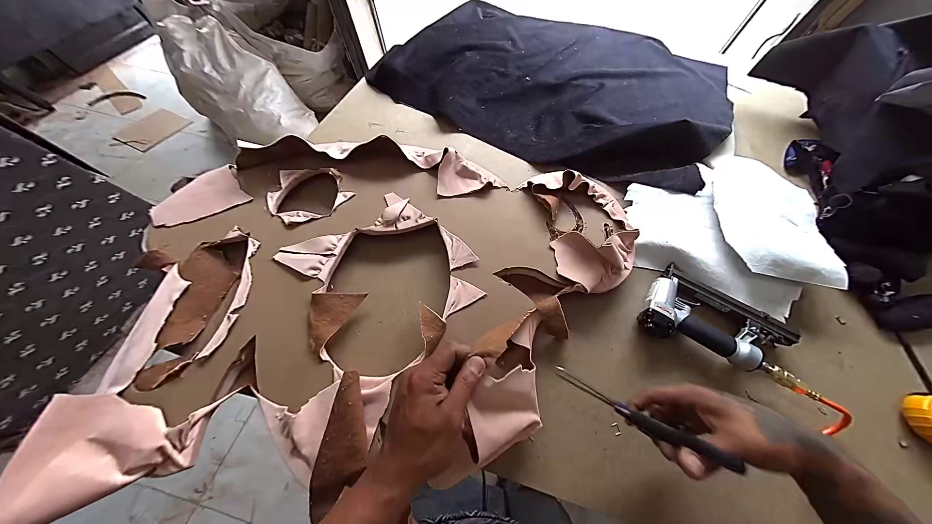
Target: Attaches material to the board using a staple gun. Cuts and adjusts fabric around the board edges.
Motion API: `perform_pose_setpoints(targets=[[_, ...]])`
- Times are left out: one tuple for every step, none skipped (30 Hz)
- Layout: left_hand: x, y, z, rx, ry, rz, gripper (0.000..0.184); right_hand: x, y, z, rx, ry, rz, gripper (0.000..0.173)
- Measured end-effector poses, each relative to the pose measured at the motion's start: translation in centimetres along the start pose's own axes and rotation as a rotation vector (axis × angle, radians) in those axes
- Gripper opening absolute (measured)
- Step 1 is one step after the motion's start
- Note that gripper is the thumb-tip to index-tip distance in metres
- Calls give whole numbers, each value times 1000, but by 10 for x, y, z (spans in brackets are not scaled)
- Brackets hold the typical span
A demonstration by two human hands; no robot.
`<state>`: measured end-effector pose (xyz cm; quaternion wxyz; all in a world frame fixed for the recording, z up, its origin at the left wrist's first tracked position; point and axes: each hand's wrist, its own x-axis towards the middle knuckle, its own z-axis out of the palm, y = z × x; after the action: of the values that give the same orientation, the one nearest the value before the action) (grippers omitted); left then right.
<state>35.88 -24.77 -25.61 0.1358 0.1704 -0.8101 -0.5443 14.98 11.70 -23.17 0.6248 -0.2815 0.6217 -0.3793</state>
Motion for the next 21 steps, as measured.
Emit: perform_pose_setpoints(targets=[[0, 1, 0, 12, -13, 31, 22, 22, -13, -6, 18, -66, 13, 76], [-1, 4, 1, 27, -26, 58, 22, 45, -25, -9, 22, -119, -2, 76], [-3, 8, 2, 48, -39, 77, 22, 68, -36, -7, 26, -161, -43, 76], [-5, 12, 3, 69, -47, 83, 23, 91, -47, -3, 29, -183, -97, 75], [-7, 16, 4, 82, -49, 85, 23, 112, -59, 2, 31, -188, -149, 72], [-8, 17, 4, 76, -38, 87, 23, 129, -68, 7, 25, -163, -175, 67], [-10, 15, 3, 60, -21, 88, 22, 140, -73, 12, 31, -119, -191, 60], [-13, 10, 0, 37, -6, 103, 22, 146, -75, 15, 56, -76, -206, 54], [-17, 6, -4, 33, 2, 139, 23, 145, -77, 15, 92, -65, -236, 48], [-23, 3, -9, 44, -3, 162, 24, 139, -80, 13, 94, -69, -261, 45], [-29, 1, -14, 82, -8, 135, 26, 127, -85, 9, 34, -55, -274, 48], [-34, -2, -21, 171, -17, 42, 29, 111, -92, 4, -100, -5, -280, 54], [-36, -6, -29, 313, -52, -100, 32, 94, -97, -2, -302, 81, -277, 62], [-35, -8, -39, 475, -112, -251, 34, 77, -100, -10, -536, 179, -276, 67], [-34, -6, -48, 611, -139, -337, 34, 61, -98, -20, -772, 280, -275, 71], [-34, -1, -51, 723, -68, -312, 36, 48, -94, -33, -983, 359, -276, 74], [-33, 8, -50, 833, 51, -199, 41, 39, -88, -47, -1147, 400, -284, 75], [-29, 23, -46, 887, 121, -85, 46, 33, -82, -62, -1249, 398, -301, 75], [-23, 39, -37, 896, 127, 2, 51, 31, -77, -76, -1312, 369, -325, 75], [-15, 53, -22, 885, 71, 53, 54, 32, -75, -88, -1351, 329, -360, 73], [-6, 61, -4, 875, -31, 44, 59, 37, -75, -98, -1378, 289, -395, 70]])
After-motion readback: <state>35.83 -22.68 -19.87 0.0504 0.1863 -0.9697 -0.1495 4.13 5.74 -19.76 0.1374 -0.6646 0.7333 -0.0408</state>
